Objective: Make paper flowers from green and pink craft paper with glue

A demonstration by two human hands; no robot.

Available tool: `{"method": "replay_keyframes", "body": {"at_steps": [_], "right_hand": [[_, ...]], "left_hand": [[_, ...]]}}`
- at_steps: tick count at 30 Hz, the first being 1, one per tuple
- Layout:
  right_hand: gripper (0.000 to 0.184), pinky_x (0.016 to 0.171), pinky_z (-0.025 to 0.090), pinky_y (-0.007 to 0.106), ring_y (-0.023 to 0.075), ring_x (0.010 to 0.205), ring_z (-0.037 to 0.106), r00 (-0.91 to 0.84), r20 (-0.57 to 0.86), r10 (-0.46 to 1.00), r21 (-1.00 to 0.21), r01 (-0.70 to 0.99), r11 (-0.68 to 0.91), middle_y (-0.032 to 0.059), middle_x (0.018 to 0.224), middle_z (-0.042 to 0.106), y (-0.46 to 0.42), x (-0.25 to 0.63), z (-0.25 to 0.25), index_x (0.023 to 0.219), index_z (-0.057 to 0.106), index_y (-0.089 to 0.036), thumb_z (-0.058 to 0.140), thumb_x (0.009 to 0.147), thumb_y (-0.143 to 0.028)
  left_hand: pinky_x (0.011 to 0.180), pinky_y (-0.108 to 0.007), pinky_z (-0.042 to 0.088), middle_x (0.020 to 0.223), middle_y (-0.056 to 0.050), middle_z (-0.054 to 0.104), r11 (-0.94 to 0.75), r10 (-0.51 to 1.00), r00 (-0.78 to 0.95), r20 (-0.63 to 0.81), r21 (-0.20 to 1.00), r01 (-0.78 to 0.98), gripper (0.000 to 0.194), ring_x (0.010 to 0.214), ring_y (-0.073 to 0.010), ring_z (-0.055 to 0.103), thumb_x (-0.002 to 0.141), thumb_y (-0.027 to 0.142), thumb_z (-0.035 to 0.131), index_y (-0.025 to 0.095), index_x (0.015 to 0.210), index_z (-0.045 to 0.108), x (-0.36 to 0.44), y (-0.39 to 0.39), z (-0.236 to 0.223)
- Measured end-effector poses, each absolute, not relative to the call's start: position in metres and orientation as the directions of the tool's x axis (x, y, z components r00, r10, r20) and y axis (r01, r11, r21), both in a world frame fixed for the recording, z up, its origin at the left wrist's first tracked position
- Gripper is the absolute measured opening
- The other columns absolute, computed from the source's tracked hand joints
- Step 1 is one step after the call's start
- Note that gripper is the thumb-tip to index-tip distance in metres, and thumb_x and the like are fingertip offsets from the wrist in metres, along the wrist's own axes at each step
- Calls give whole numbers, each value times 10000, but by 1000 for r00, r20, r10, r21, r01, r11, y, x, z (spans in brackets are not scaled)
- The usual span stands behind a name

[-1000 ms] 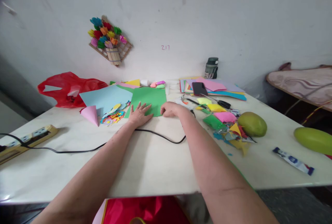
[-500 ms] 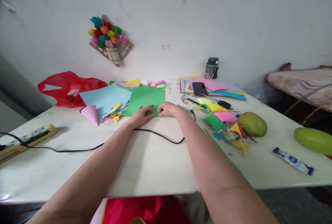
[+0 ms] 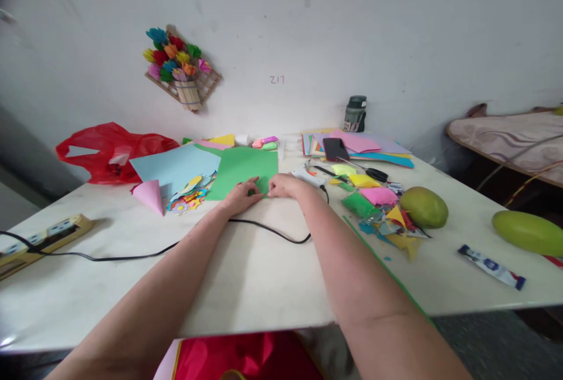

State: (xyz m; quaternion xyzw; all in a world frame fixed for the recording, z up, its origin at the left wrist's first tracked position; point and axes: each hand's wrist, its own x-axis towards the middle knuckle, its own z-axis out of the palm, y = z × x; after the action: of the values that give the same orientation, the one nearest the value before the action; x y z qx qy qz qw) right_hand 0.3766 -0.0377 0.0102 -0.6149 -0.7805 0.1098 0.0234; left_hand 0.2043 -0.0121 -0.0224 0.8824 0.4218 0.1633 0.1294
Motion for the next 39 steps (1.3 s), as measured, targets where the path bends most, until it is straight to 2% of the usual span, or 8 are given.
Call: {"method": "replay_keyframes", "body": {"at_steps": [8,14,18,22,24,26,29,39], "right_hand": [[229,708,383,250,158,763,582,-217,-144,966,-132,971,198,27,843,671,-42,372,17,833,669,-213,521,716,-342],[265,838,346,348,230,935,525,-191,-112,975,-49,981,187,74,999,597,-43,373,19,811,655,-227,548,698,-442],[338,877,331,390,284,1056,432,-118,-55,992,-25,993,116,108,1094,521,-48,373,19,846,635,-222,556,674,-502],[426,971,244,426,300,1147,364,-71,-19,997,18,997,71,125,1191,476,-51,374,19,950,613,-198,568,662,-509],[539,1029,119,459,310,1251,235,-64,-25,998,28,997,65,121,1318,376,-50,376,16,1089,563,-188,552,669,-525],[720,1042,13,482,310,1315,45,-57,-41,998,21,998,58,97,1430,198,-47,379,11,1275,411,-184,537,668,-550],[913,1036,-47,489,292,1312,-120,-49,-67,997,2,999,49,65,1468,12,-43,383,3,1396,140,-193,520,662,-582],[869,1036,-37,498,283,1310,-127,-65,-114,991,-103,993,53,32,1468,10,-43,394,3,1397,128,-232,409,694,-658]], "left_hand": [[1053,-383,175,1384,-20,342,-555,826,551,122,351,754,300,1309,-220,198,742,482,475,220,820,597,206,-10,-22],[1054,-361,161,1428,-70,238,-507,857,504,104,337,793,396,1326,-272,78,728,495,495,192,973,563,206,-12,-19],[1048,-397,152,1444,-73,187,-479,867,497,32,325,815,647,1323,-269,-37,723,534,468,227,1279,344,207,-12,-14],[1044,-434,113,1457,-79,117,-494,845,530,-72,273,825,786,1312,-291,-71,728,563,409,212,1380,147,209,-10,-9],[1044,-440,91,1459,-84,88,-506,836,541,-95,249,826,798,1314,-288,-65,737,582,366,199,1389,114,210,-10,-9],[1044,-444,75,1460,-81,75,-510,835,542,-95,235,827,801,1318,-278,-54,742,617,308,197,1392,100,212,-9,-10],[1044,-444,70,1461,-67,65,-499,847,525,-78,224,837,815,1322,-265,-47,732,661,252,206,1391,102,213,-9,-14],[1039,-467,92,1461,-50,79,-453,876,478,-70,223,863,852,1314,-306,-58,688,664,354,241,1390,124,216,-8,-14]]}}
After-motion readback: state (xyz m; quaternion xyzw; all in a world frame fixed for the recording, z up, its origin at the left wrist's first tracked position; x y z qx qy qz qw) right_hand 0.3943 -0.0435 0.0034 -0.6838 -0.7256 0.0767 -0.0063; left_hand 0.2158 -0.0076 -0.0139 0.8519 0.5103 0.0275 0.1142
